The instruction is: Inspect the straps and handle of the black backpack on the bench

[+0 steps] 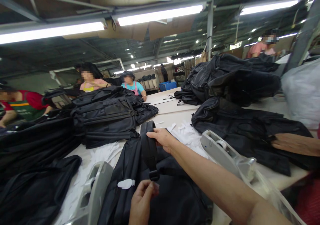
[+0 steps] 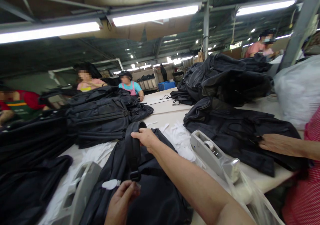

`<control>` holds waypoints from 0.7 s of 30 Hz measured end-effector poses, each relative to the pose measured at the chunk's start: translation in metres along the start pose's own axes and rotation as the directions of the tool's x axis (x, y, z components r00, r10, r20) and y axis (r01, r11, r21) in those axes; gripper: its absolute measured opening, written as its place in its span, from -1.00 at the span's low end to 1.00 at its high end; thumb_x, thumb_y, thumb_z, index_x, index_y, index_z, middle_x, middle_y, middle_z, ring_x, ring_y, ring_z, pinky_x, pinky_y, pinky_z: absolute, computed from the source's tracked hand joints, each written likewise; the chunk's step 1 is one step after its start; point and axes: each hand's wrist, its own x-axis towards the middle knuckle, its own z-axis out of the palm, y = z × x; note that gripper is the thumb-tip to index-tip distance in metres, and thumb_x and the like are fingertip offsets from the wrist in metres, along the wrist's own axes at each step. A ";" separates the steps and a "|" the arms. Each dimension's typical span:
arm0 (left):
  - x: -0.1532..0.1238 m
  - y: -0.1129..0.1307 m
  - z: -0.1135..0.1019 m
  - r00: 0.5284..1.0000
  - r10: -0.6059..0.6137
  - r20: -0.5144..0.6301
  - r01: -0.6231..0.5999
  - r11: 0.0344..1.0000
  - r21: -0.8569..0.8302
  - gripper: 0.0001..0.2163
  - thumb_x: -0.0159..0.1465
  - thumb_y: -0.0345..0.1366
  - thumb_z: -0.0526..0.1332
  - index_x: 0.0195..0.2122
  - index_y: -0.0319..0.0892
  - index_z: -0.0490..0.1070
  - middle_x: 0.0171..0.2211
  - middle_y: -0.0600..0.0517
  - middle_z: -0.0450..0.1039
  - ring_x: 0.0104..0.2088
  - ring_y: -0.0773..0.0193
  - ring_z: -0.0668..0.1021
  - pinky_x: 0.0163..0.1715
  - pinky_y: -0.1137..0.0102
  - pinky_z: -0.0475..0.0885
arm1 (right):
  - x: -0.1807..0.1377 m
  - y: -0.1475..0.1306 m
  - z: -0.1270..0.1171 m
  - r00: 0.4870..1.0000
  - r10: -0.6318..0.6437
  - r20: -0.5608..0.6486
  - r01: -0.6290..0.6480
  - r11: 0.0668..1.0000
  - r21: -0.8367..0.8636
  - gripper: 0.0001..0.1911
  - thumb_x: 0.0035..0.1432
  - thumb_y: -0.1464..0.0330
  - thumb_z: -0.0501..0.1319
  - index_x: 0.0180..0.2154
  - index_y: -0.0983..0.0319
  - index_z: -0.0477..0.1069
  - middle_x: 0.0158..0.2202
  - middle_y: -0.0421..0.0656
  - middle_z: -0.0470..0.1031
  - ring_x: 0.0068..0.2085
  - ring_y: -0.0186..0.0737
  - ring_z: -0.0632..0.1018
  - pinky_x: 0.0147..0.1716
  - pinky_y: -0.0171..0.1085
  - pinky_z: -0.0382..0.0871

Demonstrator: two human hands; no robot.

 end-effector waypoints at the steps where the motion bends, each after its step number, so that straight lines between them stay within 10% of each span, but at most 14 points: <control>1: -0.004 0.001 0.005 0.996 -0.061 0.069 0.064 0.997 -0.043 -0.74 0.00 -0.12 0.30 -0.43 -0.24 0.42 -0.49 0.01 0.48 -0.46 0.33 0.46 -0.37 0.45 0.34 | 0.000 -0.001 0.001 1.000 -0.002 0.002 0.002 1.000 0.000 -0.93 -0.05 0.40 0.24 -0.44 0.27 0.41 -0.54 -0.23 0.46 -0.53 -0.36 0.44 -0.54 -0.39 0.32; 7: -0.008 0.007 0.022 0.820 -0.238 0.520 0.475 0.790 -0.388 -0.53 0.08 0.00 0.21 -0.10 -0.25 0.37 -0.18 -0.18 0.48 -0.25 0.17 0.53 -0.28 0.33 0.38 | -0.023 -0.005 0.001 0.997 -0.030 0.065 0.030 1.000 0.000 -0.89 -0.07 0.37 0.25 -0.41 0.27 0.42 -0.50 -0.23 0.46 -0.49 -0.37 0.44 -0.51 -0.41 0.29; 13: 0.026 0.001 0.018 0.888 -0.358 0.287 0.437 0.852 -0.290 -0.77 0.14 -0.21 0.20 -0.26 -0.27 0.38 -0.47 -0.01 0.50 -0.56 0.42 0.47 -0.59 0.55 0.27 | -0.073 0.005 -0.016 0.966 -0.077 0.247 0.142 0.956 -0.258 -0.87 -0.08 0.37 0.23 -0.44 0.31 0.44 -0.55 -0.27 0.39 -0.51 -0.41 0.35 -0.50 -0.42 0.18; 21: 0.021 -0.004 0.027 0.919 -0.217 0.329 0.344 0.851 -0.398 -0.83 0.11 -0.35 0.19 -0.28 -0.28 0.47 -0.39 -0.04 0.53 -0.38 0.26 0.53 -0.38 0.40 0.38 | -0.120 0.065 -0.039 0.987 -0.062 0.150 0.112 0.929 -0.353 -0.81 0.04 0.37 0.14 -0.28 0.28 0.45 -0.41 -0.22 0.45 -0.34 -0.23 0.44 -0.34 -0.32 0.29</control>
